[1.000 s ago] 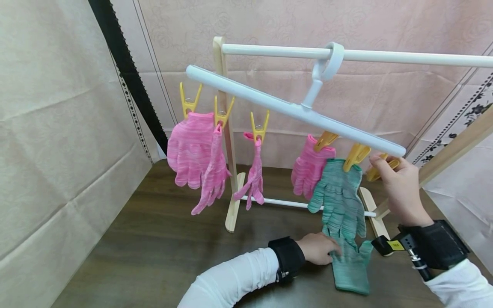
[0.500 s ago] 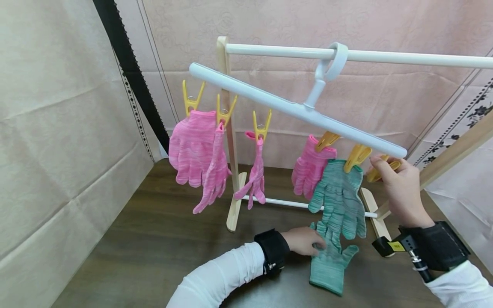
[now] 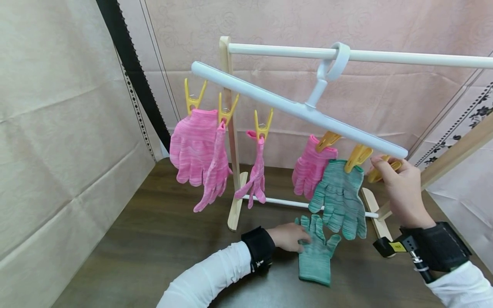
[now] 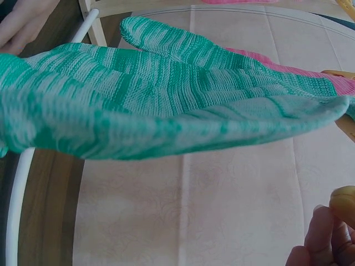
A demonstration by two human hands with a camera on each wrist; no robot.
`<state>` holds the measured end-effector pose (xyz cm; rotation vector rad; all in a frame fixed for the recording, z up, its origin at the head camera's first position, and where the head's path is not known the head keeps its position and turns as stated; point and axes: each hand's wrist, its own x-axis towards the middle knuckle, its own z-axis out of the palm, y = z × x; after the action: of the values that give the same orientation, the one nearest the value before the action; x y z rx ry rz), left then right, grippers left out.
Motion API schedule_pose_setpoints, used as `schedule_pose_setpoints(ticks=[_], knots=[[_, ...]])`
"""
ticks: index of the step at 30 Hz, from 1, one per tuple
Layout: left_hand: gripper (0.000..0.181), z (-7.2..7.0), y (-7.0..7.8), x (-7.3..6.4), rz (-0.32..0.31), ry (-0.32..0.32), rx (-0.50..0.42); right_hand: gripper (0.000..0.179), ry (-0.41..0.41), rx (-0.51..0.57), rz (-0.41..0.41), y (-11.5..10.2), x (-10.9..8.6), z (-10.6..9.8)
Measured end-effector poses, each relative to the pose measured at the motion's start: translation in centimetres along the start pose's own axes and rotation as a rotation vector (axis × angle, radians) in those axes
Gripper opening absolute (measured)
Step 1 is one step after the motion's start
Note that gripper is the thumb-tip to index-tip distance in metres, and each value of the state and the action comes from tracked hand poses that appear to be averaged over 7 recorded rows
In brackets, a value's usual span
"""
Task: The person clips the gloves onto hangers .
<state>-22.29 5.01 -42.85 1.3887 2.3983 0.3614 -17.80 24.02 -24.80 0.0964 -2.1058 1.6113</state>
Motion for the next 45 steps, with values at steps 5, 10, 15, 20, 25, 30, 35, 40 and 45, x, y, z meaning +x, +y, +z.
schedule_pose_setpoints(ticks=[5, 10, 15, 20, 25, 30, 35, 40, 45], knots=[[0.035, -0.1, -0.4, -0.8, -0.058, -0.013, 0.014, 0.005, -0.01, 0.004, -0.008, 0.1, 0.1, -0.1], [0.034, -0.4, -0.8, -1.6, -0.081, -0.015, 0.01, 0.005, -0.01, -0.046, -0.015, 0.1, 0.2, -0.3], [0.024, -0.5, -0.8, -2.2, -0.063, 0.028, 0.057, 0.007, -0.047, -0.111, -0.043, 0.1, 0.3, -0.7], [0.014, -0.7, -0.5, -2.2, -0.03, 0.059, 0.052, 0.005, -0.086, -0.163, -0.069, 0.0, 0.5, -1.2], [0.01, -0.9, -0.5, -2.0, -0.046, 0.056, 0.006, 0.009, -0.153, -0.232, -0.069, 0.0, 0.8, -1.9], [0.024, -1.0, -0.4, -1.5, -0.077, 0.061, -0.011, 0.01, -0.221, -0.223, -0.072, -0.2, 1.0, -2.4], [0.021, -1.2, -0.5, -1.2, -0.087, 0.066, -0.025, 0.012, -0.284, -0.245, -0.079, -0.2, 1.3, -2.8], [0.015, -1.4, -0.3, -0.7, -0.106, 0.071, -0.027, 0.014, -0.318, -0.291, -0.072, -0.2, 1.4, -2.9], [0.039, -1.6, 0.2, -0.1, -0.139, 0.147, 0.009, 0.015, -0.32, -0.277, -0.059, -0.2, 1.5, -2.9]])
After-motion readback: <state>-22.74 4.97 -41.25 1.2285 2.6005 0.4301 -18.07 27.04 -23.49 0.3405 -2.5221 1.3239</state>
